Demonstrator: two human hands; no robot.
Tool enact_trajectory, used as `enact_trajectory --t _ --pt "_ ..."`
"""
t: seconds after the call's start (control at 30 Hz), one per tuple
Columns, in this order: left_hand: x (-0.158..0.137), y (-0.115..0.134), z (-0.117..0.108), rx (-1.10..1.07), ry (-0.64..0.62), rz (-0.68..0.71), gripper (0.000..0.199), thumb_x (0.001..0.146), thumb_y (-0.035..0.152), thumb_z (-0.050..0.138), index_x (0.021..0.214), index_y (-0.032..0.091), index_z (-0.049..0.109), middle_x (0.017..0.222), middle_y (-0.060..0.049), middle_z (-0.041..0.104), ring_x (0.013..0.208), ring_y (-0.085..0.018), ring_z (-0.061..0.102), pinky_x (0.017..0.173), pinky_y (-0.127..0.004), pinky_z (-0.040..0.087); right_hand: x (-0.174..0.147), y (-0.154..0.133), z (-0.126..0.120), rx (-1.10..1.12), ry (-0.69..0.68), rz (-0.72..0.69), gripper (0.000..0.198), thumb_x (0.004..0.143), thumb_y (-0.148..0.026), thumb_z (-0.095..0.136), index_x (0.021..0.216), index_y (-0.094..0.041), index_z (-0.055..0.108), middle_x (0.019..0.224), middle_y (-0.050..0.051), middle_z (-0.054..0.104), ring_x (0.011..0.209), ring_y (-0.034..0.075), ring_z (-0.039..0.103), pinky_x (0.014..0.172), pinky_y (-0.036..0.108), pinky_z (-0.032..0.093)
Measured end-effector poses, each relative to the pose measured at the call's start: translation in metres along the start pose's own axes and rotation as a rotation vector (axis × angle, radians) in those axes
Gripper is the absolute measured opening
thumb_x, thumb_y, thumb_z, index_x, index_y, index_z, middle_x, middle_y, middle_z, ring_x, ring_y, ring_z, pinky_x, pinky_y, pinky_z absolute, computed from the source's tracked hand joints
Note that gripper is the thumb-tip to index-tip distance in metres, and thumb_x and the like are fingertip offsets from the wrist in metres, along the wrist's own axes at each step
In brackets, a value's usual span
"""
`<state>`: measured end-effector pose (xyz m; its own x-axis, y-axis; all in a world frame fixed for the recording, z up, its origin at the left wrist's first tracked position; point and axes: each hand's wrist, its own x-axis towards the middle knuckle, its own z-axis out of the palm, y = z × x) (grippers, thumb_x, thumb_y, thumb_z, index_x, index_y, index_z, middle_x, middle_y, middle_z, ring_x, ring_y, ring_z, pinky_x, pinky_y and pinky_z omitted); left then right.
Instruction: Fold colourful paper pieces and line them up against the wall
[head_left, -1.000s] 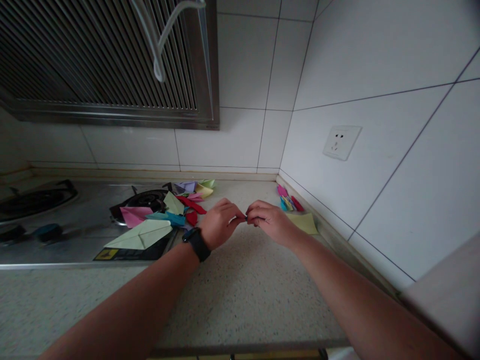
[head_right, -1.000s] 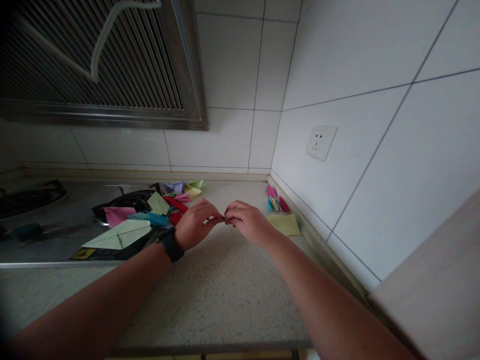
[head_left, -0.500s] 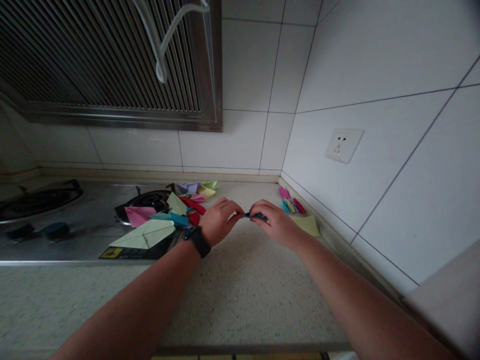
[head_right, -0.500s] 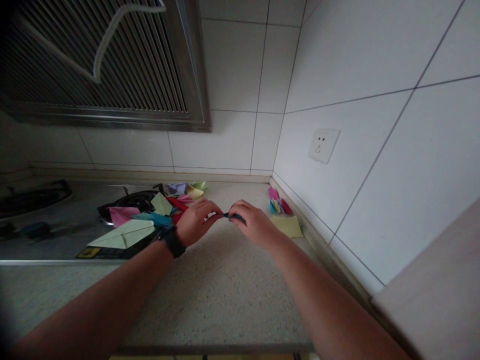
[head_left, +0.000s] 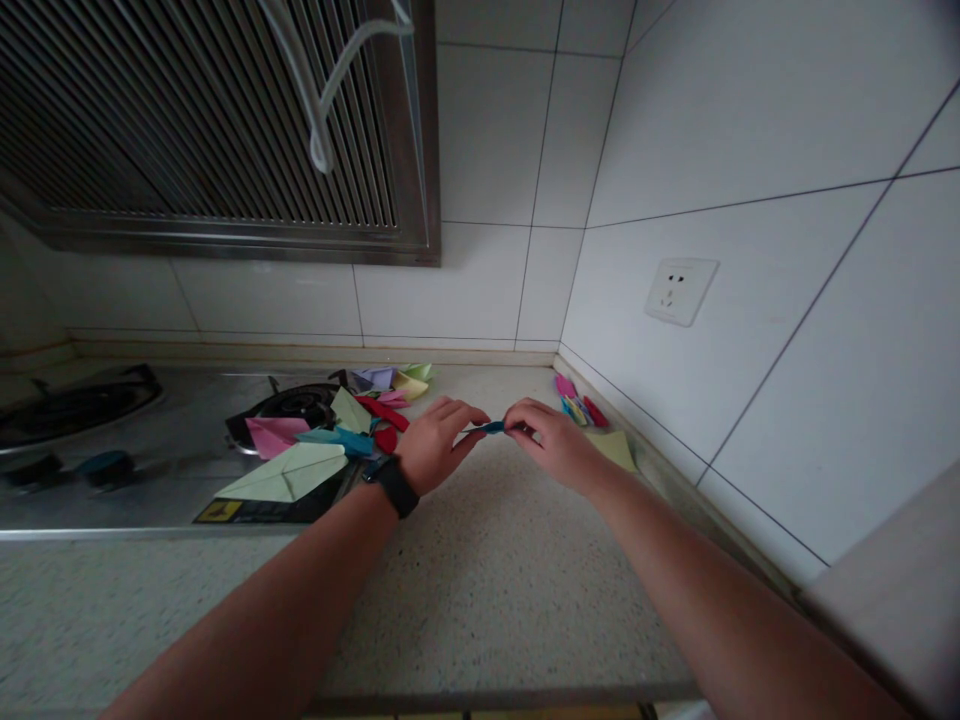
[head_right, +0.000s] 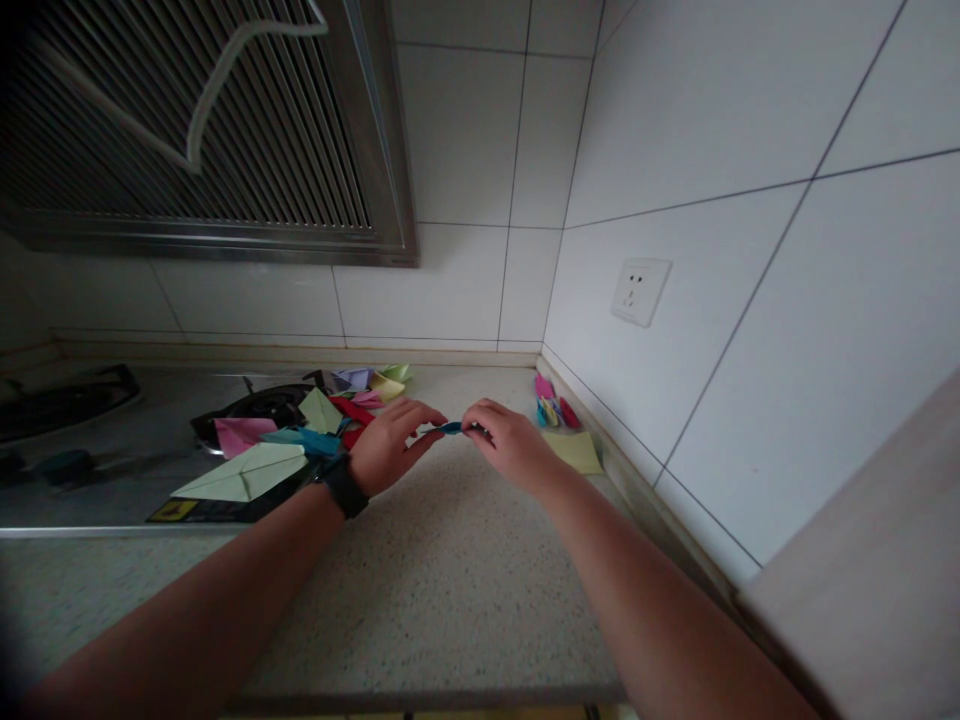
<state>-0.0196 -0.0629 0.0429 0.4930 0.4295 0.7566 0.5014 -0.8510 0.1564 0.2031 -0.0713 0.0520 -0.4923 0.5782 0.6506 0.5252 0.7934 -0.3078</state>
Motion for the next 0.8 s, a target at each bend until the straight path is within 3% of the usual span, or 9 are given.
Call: enact_trajectory --t 0.37,0.6,0.8 --pt "0.0 0.001 0.002 0.039 -0.088 0.087 0.013 0.09 0.023 0.058 0.1 0.02 0.066 0.095 -0.006 0.067 0.091 -0.019 0.057 0.081 -0.034 0.047 -0.001 0.0 0.004 0.044 -0.019 0.043 0.011 0.084 -0.011 0.059 0.091 -0.02 0.06 0.084 0.002 0.064 0.076 0.014 0.06 0.07 0.026 0.046" --pt "0.001 0.002 0.0 0.044 -0.045 0.091 0.015 0.092 0.022 0.054 0.101 0.019 0.066 0.094 -0.006 0.068 0.089 -0.019 0.057 0.081 -0.034 0.047 -0.002 0.008 0.007 0.183 0.048 0.153 0.005 0.085 -0.021 0.062 0.089 -0.019 0.06 0.078 0.001 0.063 0.071 0.013 0.061 0.067 0.026 0.048" --pt "0.0 0.0 0.002 0.07 -0.029 0.144 0.019 0.093 0.022 0.053 0.103 0.02 0.068 0.095 -0.006 0.068 0.088 -0.018 0.057 0.079 -0.033 0.048 -0.001 0.011 0.007 0.178 0.061 0.12 0.006 0.086 -0.024 0.063 0.086 -0.018 0.065 0.078 0.002 0.064 0.073 0.014 0.06 0.067 0.026 0.047"
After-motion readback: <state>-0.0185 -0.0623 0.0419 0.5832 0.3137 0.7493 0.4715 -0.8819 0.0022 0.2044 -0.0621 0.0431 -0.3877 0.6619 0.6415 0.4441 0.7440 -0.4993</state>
